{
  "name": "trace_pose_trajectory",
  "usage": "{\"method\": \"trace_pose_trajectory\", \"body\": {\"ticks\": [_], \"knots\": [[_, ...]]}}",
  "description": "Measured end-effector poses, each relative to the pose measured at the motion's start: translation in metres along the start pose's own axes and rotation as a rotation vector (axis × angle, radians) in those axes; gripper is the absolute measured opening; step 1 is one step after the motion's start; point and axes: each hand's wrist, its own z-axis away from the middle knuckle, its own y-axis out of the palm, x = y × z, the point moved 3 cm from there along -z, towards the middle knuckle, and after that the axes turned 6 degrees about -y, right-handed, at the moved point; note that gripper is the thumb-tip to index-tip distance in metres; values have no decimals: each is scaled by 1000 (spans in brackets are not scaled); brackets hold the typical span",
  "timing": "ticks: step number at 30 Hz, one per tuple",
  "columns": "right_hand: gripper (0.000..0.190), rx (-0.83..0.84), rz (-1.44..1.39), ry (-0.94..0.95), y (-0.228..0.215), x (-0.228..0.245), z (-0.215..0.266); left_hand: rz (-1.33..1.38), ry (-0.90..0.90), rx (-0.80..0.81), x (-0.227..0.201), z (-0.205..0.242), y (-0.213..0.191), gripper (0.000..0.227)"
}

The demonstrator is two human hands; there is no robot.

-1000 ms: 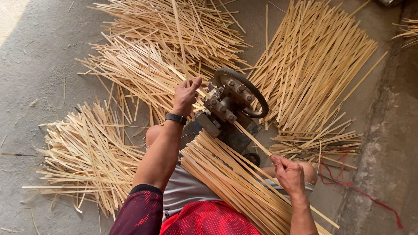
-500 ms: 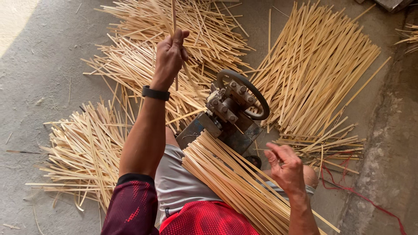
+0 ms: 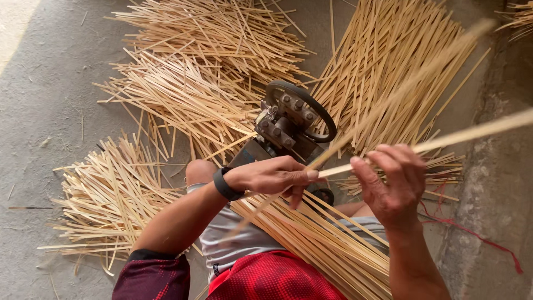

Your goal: The person sits on the floor and uses a manual splitting machine to process long bamboo strips. They feed the strips into the machine's blade mechanism and pull them through to create thinner slivers, which are then placed into a pile on the floor.

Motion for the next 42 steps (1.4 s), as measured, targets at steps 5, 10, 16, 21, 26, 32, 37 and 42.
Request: {"method": "trace_pose_trajectory", "body": {"ticks": [5,10,16,21,26,32,37,42], "knots": [[14,173,-440,497,10,-30,93,-110,185,-450,-1,43,-59,48],[14,386,-404,801,24,-26,180,198,270,-1012,-3,111,-120,46],[19,495,-313,741,70,-9,184,433,136,-1138,64,96,-139,37],[29,551,-457,892,108,9,150,522,0,-1199,128,66,-145,40],[34,570,-456,953,116,14,132,457,-57,-1237,172,33,-159,53],[37,658,-502,1087,120,12,163,497,-295,-1417,224,2,-174,66],[33,1016,-601,889,136,19,232,879,-176,-1233,230,-6,-164,26],[24,967,-631,922,116,15,258,949,-86,-1443,220,19,-179,20]]}}
